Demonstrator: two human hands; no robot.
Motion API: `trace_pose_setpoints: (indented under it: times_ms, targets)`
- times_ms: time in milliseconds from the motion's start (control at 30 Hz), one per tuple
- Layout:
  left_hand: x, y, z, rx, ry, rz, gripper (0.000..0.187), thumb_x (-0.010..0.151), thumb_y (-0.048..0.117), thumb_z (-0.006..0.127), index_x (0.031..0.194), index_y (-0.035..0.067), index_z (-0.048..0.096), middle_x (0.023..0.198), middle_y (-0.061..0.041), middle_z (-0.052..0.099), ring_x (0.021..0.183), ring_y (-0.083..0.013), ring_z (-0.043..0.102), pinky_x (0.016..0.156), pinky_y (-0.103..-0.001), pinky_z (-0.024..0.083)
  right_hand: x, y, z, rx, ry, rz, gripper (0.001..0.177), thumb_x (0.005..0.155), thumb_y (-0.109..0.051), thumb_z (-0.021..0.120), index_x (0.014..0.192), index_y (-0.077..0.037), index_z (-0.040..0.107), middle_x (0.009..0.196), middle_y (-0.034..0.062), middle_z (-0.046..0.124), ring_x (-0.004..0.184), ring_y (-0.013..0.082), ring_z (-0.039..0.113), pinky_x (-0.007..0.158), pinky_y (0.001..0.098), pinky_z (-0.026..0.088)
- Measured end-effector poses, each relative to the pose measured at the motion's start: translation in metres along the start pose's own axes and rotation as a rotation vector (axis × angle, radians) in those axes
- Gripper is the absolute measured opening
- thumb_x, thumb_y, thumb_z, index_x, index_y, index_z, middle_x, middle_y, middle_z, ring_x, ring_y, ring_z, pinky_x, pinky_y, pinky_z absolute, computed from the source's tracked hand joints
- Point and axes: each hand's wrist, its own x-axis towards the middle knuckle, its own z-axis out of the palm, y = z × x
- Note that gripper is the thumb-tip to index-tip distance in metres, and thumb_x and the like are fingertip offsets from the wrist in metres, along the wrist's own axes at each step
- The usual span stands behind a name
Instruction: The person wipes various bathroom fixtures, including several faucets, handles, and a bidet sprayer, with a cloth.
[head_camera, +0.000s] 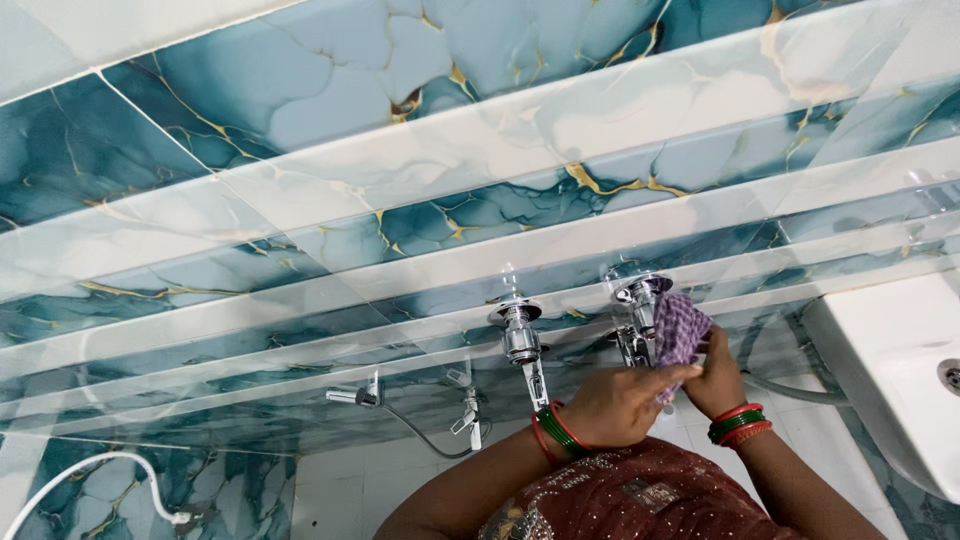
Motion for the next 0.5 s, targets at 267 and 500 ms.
trace_pose_setpoints:
  times_ms: [267,500]
  targets:
    - [0.004,-0.001,0.016,0.072,-0.193,0.072,0.058,0.094,0.009,0.057,0.146,0.036,0.058,0.073,-0.002,0.063,0.056,-0.0132,0.058,0.049,-0.027,0.05,-0.004,-0.022,0.0,-0.001,0.152,-0.447,0.044,0.076,-0.017,0.084,0.116,-0.013,0.066,0.131,0.0141,0.063,0.119,0.0293,0.063,0.096,0.0415,0.058]
    - [-0.024,-0.043,0.03,0.099,0.025,-0.414,0.028,0.101,0.015,0.06,0.127,0.019,0.069,0.103,-0.009,0.074,0.07,-0.0192,0.068,0.064,-0.035,0.061,0.009,0.091,-0.011,0.13,-0.062,0.023,0.031,0.087,0.002,0.069,0.116,-0.007,0.07,0.1,0.007,0.076,0.087,0.0178,0.071,0.078,0.033,0.057]
